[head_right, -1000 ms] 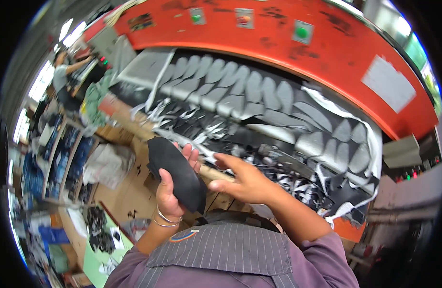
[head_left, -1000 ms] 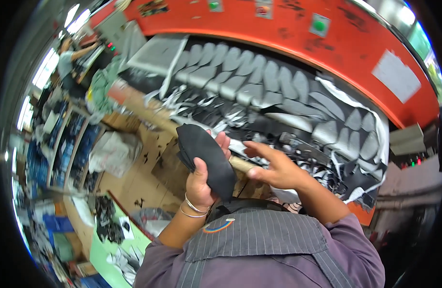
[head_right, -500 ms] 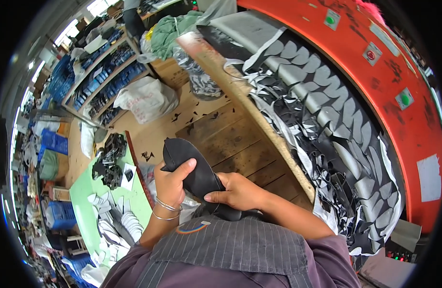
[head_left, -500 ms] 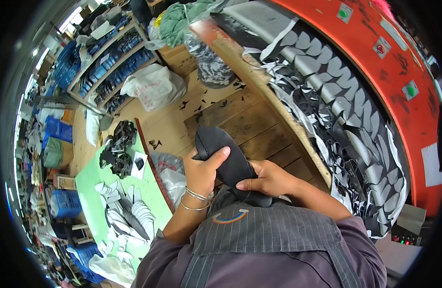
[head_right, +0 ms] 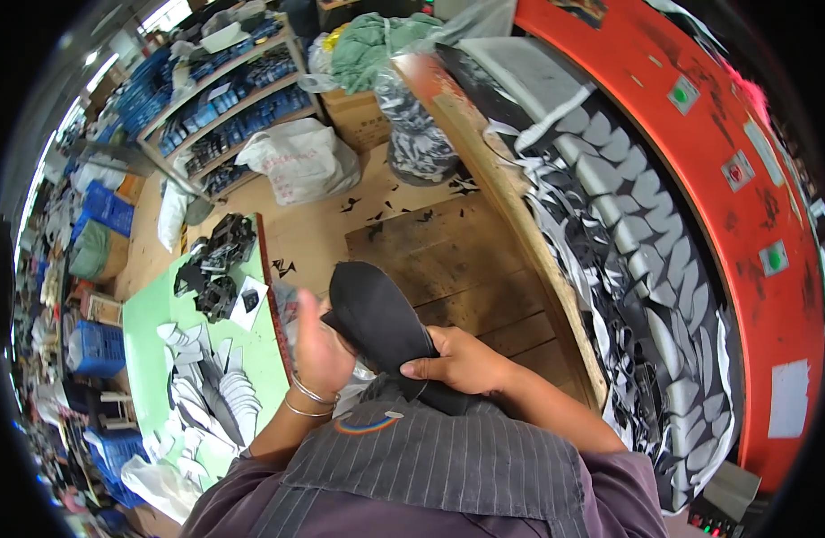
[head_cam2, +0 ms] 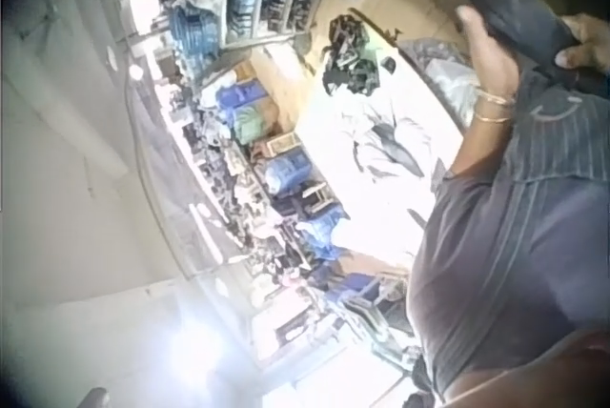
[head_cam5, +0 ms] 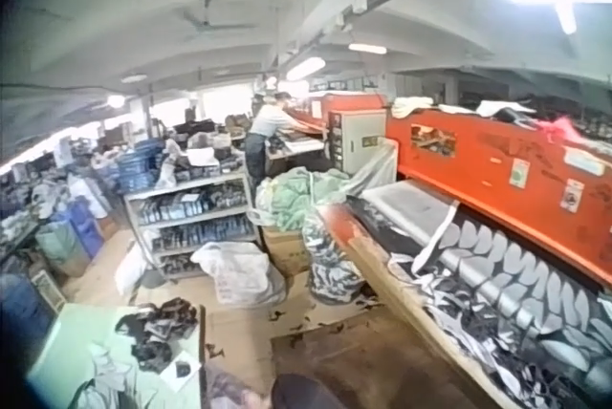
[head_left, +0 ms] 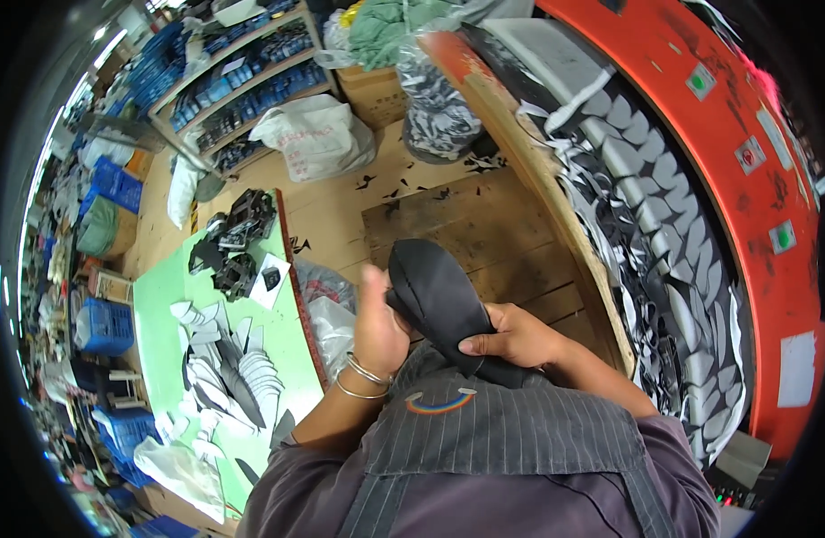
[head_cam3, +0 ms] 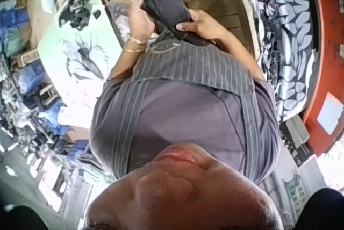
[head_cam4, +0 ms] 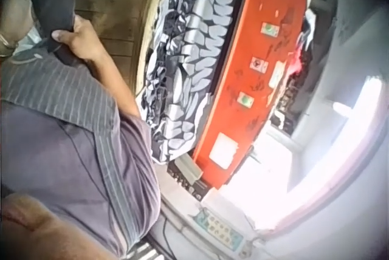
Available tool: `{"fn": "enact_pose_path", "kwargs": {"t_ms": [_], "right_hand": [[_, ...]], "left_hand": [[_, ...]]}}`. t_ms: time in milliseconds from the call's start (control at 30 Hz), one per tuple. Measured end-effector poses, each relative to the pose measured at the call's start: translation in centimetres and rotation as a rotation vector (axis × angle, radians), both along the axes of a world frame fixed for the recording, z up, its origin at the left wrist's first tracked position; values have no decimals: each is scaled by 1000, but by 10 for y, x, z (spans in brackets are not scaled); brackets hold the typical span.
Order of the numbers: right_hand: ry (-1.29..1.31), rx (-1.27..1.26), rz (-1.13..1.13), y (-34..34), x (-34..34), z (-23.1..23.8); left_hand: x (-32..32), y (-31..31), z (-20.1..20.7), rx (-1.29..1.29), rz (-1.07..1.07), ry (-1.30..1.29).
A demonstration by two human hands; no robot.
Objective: The person is using a hydraulic clicker press to cut out shoe upper components from large leather sheets using metal dies.
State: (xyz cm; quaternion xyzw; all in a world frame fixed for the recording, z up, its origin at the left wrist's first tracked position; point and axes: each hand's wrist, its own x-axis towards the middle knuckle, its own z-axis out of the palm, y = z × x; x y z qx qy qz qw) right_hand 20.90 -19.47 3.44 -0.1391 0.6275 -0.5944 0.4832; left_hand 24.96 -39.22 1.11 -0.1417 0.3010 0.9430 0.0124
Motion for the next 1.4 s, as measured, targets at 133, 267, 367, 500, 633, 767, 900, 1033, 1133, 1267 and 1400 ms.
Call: {"fn": "enact_pose_path", "kwargs": {"t_ms": [133, 267, 367, 500, 633, 767, 900, 1033, 1133, 1267, 1400], "right_hand": [[83, 94, 110, -14, -2, -2], [-12, 84, -12, -11, 11, -20], [116, 196, -18, 3, -7, -15], [265, 255, -183, 42, -33, -10], [610, 393, -393, 106, -78, -6], [1148, 747, -470, 286, -153, -7], [1292, 1350, -456, 556, -155, -3], [1053, 1558, -718, 448, -122, 45], [983, 1724, -763, 509, -141, 33], [661, 2008, -898, 602, -5, -2], [562, 2218, -1067, 624, 73, -54]], "left_hand": [[23, 2, -14, -525, -15, -142], [40, -11, -67, -412, 438, -295], [74, -86, -84, -362, 725, -612], [148, -182, -110, -340, 1226, -656], [215, -211, -159, -115, 1273, -716], [142, -139, -219, -125, 889, -630], [-6, -38, -211, -111, 371, -414], [-118, 40, -135, -528, 63, -232], [-190, 95, -97, -781, -135, 2], [-248, 155, -93, -1181, -264, 224], [-347, 210, -62, -1539, -465, 404]]}}
